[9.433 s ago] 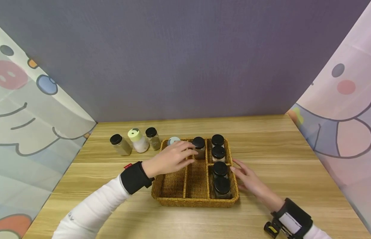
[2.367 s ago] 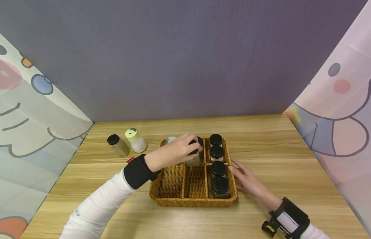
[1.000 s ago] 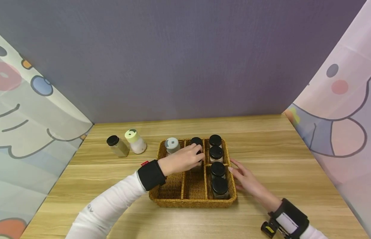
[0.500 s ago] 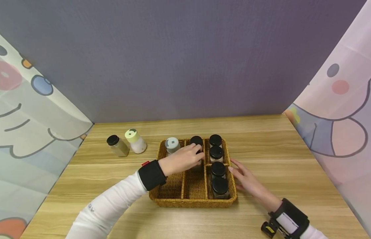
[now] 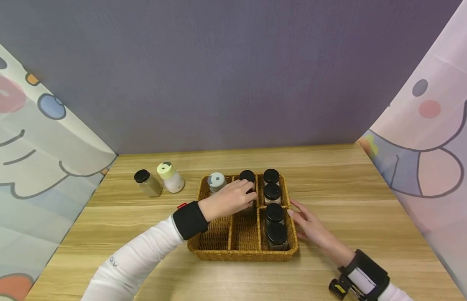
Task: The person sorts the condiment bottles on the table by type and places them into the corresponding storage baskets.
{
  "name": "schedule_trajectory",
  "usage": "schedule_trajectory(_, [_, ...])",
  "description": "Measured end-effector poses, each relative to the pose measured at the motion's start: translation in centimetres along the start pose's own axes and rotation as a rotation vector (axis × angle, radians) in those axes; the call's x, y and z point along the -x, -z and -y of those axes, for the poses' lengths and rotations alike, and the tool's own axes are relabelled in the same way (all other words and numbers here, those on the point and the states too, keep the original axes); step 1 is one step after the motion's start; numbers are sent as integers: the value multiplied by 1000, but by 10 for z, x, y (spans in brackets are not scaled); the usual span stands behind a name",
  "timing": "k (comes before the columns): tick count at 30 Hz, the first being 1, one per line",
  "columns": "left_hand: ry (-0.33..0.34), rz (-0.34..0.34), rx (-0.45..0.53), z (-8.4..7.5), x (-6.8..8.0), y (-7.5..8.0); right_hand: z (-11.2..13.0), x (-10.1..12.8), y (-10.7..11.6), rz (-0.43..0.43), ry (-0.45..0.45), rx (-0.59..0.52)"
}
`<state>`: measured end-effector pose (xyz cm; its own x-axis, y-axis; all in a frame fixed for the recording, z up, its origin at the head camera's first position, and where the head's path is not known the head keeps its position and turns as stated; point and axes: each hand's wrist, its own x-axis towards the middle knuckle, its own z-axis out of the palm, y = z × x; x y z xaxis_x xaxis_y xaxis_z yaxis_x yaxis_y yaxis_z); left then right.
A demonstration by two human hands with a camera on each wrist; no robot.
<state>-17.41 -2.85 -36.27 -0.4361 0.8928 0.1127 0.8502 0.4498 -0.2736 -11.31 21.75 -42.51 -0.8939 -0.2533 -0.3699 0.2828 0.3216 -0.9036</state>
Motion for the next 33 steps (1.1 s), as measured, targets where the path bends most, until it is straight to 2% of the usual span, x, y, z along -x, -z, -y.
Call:
schedule_trajectory(5, [-8,-34,9,1,1,1,0,0,0,-8,4,9])
schedule_trajectory(14, [-2,-150,33,4,11,1,0,0,0,-7,-1,19])
schedule_trajectory(26, [68,-224,123,28,34,16,-1,0,1,5,2,18])
schedule_trajectory(33, [116,-221,132,39,45,22,1,0,1,-10,-1,2])
